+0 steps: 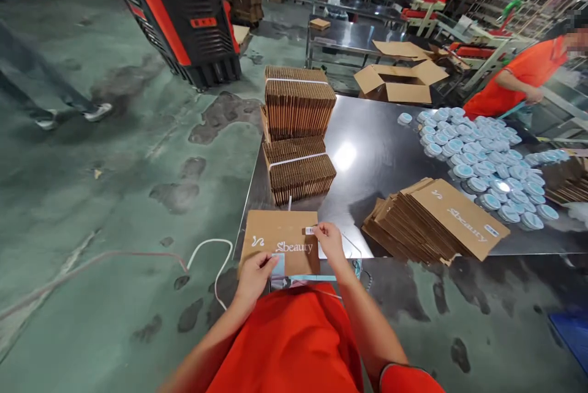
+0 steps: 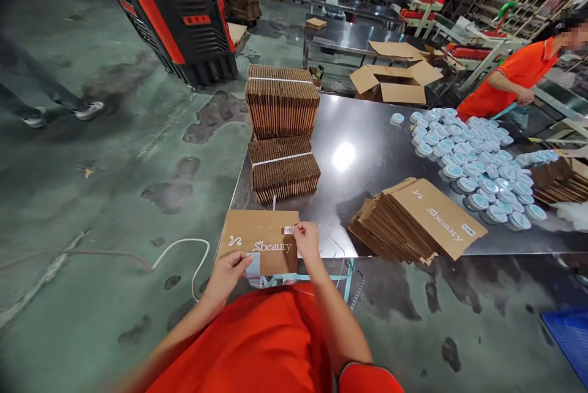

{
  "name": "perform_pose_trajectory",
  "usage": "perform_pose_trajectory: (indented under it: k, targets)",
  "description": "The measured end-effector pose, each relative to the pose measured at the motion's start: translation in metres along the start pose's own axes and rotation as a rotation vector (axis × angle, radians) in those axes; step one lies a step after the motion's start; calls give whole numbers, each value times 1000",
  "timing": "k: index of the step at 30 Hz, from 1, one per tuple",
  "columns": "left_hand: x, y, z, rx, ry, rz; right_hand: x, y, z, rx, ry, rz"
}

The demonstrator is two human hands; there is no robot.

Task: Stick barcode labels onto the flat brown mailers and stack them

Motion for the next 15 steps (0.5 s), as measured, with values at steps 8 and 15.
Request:
perform_pose_trajectory:
  k: [8,15]
  targets:
    - [-15,-1,3,44,-34,-20,13,13,6,15,10,-120]
    - [-16,-1,-1,49,-79,-97,8,17,-1,70,-42,-264]
Point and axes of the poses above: each hand's wrist, its own z-axis towards the middle knuckle, its own y-axis out of the palm, x = y × z, the point moved 1 cm from there along z, towards the middle knuckle, and after that the axes turned 15 degrees about y, right-handed, at the moved point
